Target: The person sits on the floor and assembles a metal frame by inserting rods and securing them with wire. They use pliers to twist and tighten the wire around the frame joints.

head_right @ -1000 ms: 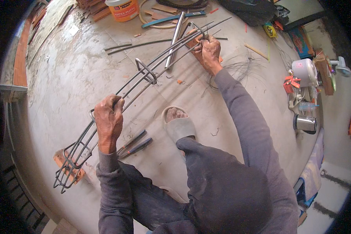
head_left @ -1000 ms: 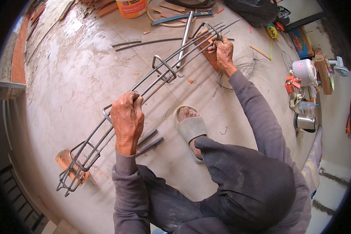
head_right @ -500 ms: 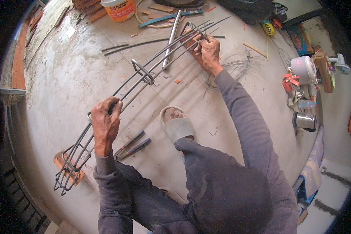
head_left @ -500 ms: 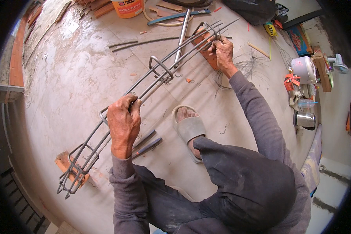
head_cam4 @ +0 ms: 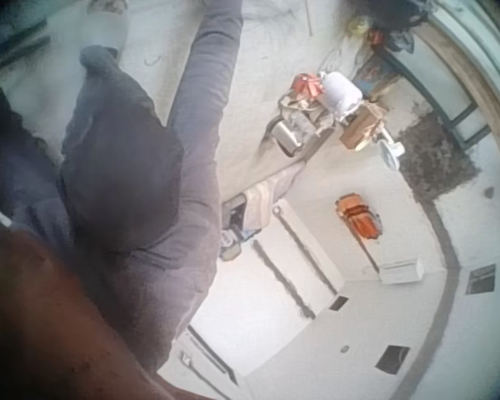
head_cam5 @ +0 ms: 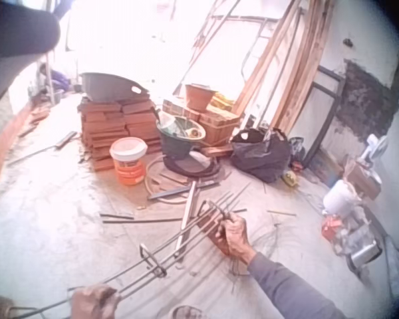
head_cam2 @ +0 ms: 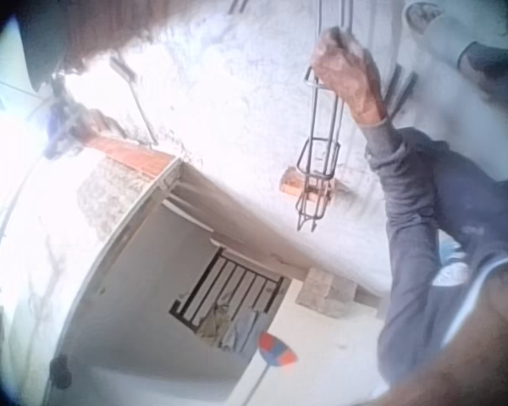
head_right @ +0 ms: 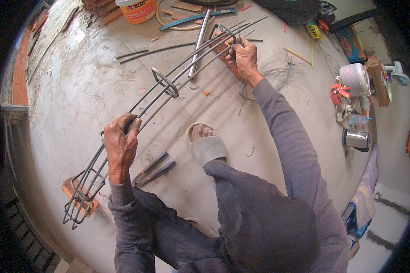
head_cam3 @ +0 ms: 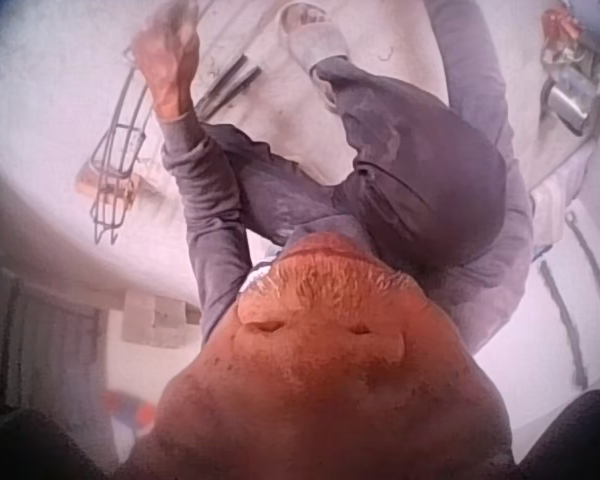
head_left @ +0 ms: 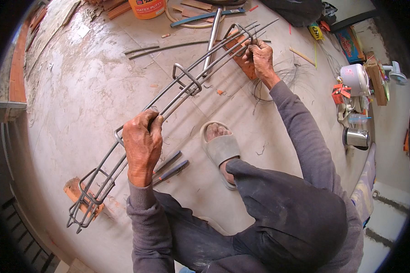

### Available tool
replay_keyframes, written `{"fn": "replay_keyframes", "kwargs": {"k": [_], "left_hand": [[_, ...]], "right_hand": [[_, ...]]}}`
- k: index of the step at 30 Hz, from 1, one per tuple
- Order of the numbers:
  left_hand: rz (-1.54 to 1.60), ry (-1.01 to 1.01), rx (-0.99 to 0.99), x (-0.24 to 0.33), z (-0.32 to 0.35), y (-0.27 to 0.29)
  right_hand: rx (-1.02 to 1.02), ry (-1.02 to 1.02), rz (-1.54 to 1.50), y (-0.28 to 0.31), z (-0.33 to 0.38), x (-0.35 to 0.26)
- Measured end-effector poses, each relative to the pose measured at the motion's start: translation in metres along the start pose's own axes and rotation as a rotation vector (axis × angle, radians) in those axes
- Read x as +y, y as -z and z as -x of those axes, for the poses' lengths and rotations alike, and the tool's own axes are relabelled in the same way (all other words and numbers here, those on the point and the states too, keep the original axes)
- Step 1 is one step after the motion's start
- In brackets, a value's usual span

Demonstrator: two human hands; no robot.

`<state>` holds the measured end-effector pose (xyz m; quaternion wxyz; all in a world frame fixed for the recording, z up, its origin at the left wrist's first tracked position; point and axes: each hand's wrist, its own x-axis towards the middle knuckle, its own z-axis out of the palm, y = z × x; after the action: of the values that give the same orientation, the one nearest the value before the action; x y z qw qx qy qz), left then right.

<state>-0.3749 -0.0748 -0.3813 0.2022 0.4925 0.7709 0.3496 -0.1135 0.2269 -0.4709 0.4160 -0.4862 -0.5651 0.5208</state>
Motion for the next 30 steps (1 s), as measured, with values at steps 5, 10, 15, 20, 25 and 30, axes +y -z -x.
{"fn": "replay_keyframes", "kwargs": {"k": [5, 10, 15, 20, 25, 30], "left_hand": [[-0.042, -0.038, 0.008, -0.006, 0.0, -0.001], [-0.035, 0.011, -0.017, -0.001, -0.001, 0.001], [-0.055, -0.029, 0.013, 0.0, 0.0, 0.0], [-0.062, 0.002, 0.011, 0.007, 0.0, 0.003], [-0.083, -0.021, 0.023, 0.003, 0.0, 0.002], [-0.059, 0.002, -0.003, 0.005, -0.001, 0.004]], "right_hand": [[0.037, 0.005, -0.064, 0.0, 0.005, -0.005], [0.093, 0.01, -0.045, 0.001, 0.011, -0.011], [0.186, 0.033, -0.159, 0.008, 0.02, -0.013], [0.196, 0.059, -0.36, 0.008, 0.049, -0.039], [-0.141, -0.108, -0.193, -0.032, 0.106, -0.07], [-0.198, 0.586, 0.295, -0.077, 0.122, -0.08]]}}
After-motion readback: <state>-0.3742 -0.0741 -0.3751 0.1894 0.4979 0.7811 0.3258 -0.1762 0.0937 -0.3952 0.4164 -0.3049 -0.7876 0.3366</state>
